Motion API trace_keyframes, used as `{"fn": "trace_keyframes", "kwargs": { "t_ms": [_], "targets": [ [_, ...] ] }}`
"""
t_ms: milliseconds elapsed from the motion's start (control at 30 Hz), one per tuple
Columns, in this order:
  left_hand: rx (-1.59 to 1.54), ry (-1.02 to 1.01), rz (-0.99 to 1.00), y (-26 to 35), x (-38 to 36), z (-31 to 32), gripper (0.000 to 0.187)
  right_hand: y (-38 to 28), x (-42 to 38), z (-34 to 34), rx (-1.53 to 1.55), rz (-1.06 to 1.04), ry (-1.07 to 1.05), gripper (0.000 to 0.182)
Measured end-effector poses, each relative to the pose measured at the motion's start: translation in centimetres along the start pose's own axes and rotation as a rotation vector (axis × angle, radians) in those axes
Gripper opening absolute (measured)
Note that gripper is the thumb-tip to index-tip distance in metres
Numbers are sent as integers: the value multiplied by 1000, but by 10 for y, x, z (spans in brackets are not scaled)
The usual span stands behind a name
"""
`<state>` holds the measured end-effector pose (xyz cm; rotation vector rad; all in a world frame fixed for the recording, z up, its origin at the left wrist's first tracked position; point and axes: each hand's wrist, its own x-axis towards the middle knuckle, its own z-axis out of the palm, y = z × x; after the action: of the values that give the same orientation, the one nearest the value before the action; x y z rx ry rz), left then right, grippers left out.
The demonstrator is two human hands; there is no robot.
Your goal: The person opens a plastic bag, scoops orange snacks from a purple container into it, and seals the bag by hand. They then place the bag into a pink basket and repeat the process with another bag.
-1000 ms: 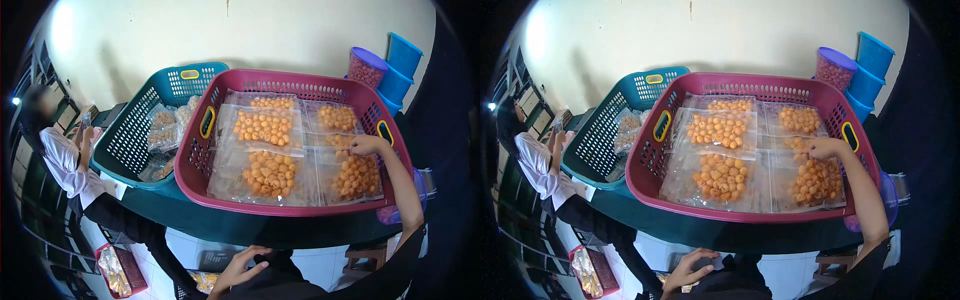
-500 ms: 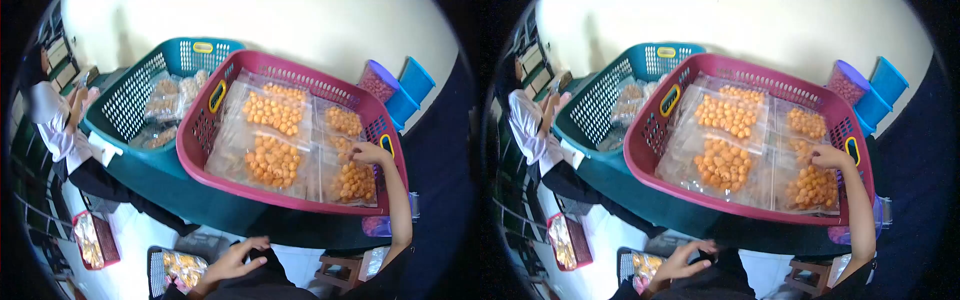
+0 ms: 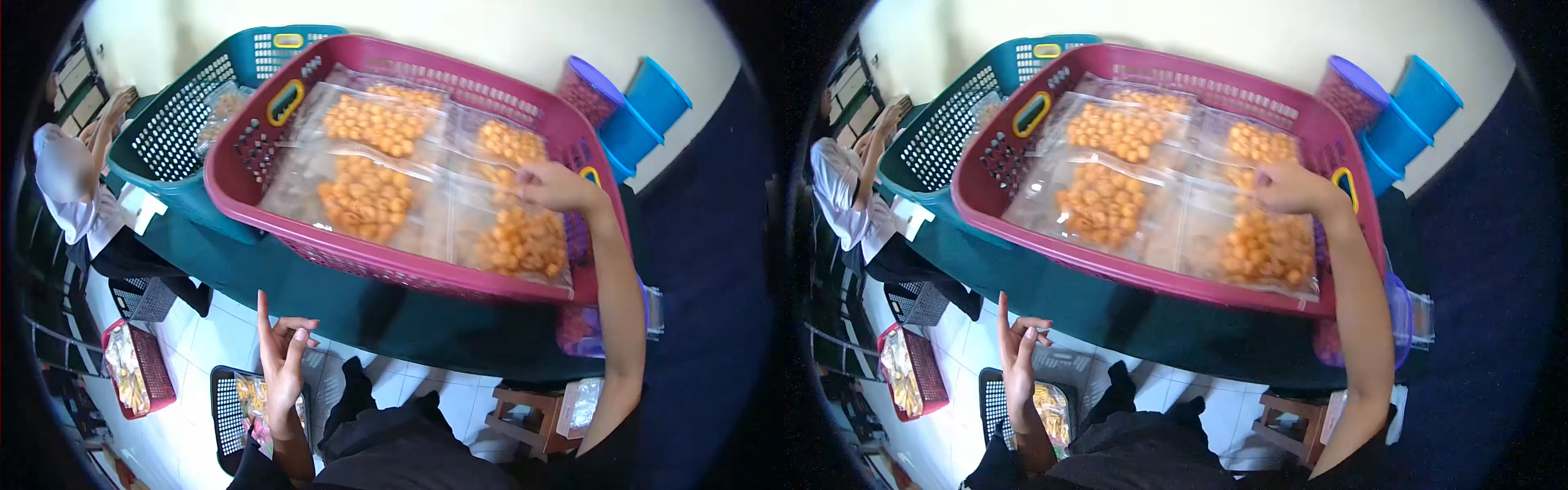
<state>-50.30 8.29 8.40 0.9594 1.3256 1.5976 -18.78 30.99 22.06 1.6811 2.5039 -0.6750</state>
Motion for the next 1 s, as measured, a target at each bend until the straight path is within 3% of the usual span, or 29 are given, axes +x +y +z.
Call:
{"fn": "trace_keyframes", "kwargs": {
  "t_ms": [67, 133, 200, 333, 400, 467, 533, 667, 733, 900, 1000],
  "targets": [
    [-18, -71, -1, 1, -18, 27, 66, 9, -20, 0, -130, -240, 276, 22],
    [-43, -111, -39, 1, -35, 55, 65, 3, -61, 4, -59, -307, 519, 22],
    [-64, -200, 8, 0, -51, 83, 60, 1, -122, 8, 37, -370, 590, 22],
    [-50, -362, 230, 13, -73, 127, 38, 33, -237, 41, 234, -374, 620, 23],
    [-17, -366, 432, 19, -77, 145, 34, 57, -286, 59, 295, -305, 556, 24],
    [-148, -371, 506, 27, -83, 173, 33, 87, -330, 88, 568, -174, 397, 26],
    [-186, -390, 501, 31, -97, 204, 32, 108, -364, 128, 850, 20, 342, 27],
    [-132, -643, 287, 20, -125, 260, 27, 140, -392, 192, 1018, 81, 306, 26],
    [-68, -761, 210, 15, -137, 281, 27, 148, -399, 211, 985, 218, 205, 25],
    [90, -1041, 137, -16, -150, 318, 25, 169, -401, 239, 843, 248, 435, 26],
    [141, -1250, 87, -35, -162, 347, 20, 184, -399, 266, 850, 365, 439, 30]
  ]
}}
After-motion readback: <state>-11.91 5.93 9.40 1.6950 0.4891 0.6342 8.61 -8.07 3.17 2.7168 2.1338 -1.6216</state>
